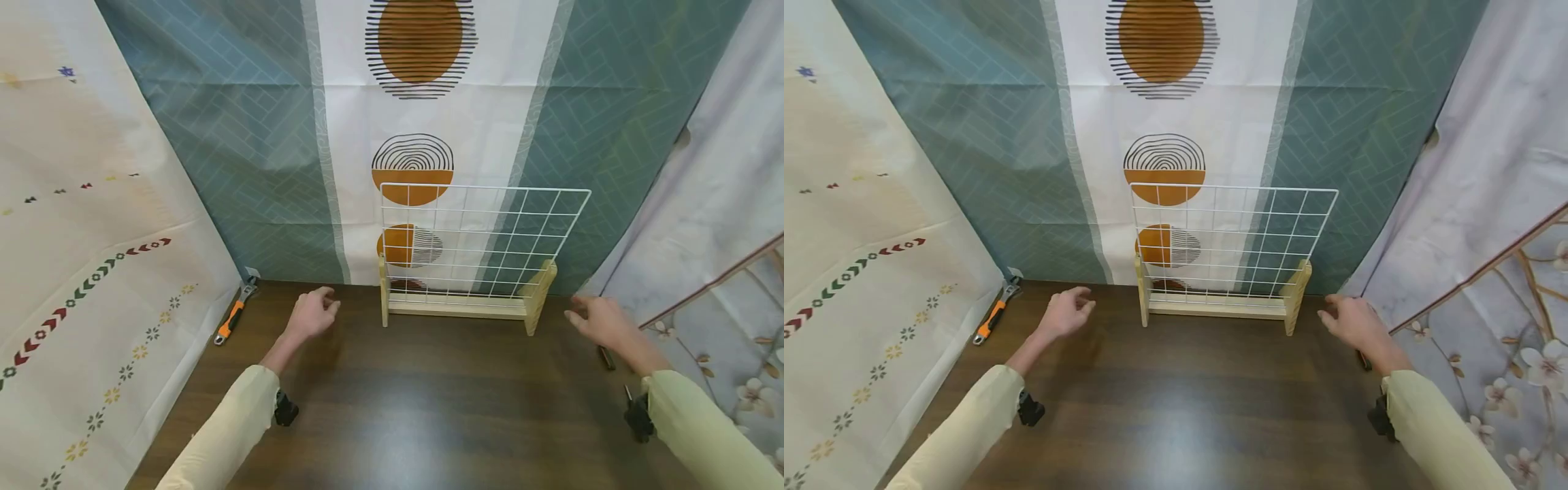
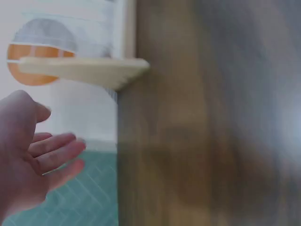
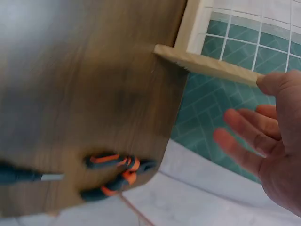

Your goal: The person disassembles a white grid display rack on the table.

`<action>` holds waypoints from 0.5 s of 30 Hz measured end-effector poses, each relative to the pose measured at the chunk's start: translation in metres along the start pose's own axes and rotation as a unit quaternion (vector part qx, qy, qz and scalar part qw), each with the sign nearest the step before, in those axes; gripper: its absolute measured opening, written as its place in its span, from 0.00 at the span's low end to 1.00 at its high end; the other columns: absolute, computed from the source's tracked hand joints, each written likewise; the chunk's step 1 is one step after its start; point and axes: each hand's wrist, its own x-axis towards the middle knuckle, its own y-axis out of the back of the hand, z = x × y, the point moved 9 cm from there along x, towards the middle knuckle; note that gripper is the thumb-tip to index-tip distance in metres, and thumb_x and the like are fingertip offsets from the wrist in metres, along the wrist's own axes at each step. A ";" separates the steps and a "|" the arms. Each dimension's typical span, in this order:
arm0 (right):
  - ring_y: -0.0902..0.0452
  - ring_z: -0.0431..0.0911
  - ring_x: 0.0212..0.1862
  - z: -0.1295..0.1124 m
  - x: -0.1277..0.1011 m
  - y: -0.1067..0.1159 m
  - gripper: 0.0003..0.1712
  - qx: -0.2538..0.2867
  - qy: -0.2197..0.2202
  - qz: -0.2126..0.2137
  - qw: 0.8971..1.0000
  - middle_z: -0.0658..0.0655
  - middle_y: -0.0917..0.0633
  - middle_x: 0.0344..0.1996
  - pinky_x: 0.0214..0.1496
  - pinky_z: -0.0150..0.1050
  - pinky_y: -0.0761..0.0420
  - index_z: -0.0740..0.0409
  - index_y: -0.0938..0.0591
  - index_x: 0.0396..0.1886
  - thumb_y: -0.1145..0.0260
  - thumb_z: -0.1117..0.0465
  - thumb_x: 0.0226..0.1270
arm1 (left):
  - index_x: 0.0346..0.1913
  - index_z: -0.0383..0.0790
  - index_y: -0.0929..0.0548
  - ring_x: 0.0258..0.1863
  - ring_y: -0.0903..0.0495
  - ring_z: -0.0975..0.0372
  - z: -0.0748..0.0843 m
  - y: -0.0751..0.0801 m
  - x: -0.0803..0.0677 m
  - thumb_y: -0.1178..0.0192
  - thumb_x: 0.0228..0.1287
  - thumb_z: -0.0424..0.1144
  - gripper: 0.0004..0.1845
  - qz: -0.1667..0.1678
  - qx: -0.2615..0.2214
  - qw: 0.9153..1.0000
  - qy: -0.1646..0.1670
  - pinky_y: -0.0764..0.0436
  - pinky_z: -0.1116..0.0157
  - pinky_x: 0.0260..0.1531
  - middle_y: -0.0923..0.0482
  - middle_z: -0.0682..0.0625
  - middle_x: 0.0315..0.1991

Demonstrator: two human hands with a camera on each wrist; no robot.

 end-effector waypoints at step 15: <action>0.25 0.74 0.54 -0.007 0.054 0.007 0.34 0.210 -0.038 0.053 0.976 0.82 0.33 0.60 0.42 0.53 0.16 0.78 0.47 0.72 0.46 0.71 0.72 | 0.74 0.36 0.40 0.59 0.25 0.37 0.073 -0.034 0.075 0.44 0.67 0.27 0.33 -0.009 -0.180 0.983 -0.025 0.26 0.47 0.59 0.31 0.29 0.64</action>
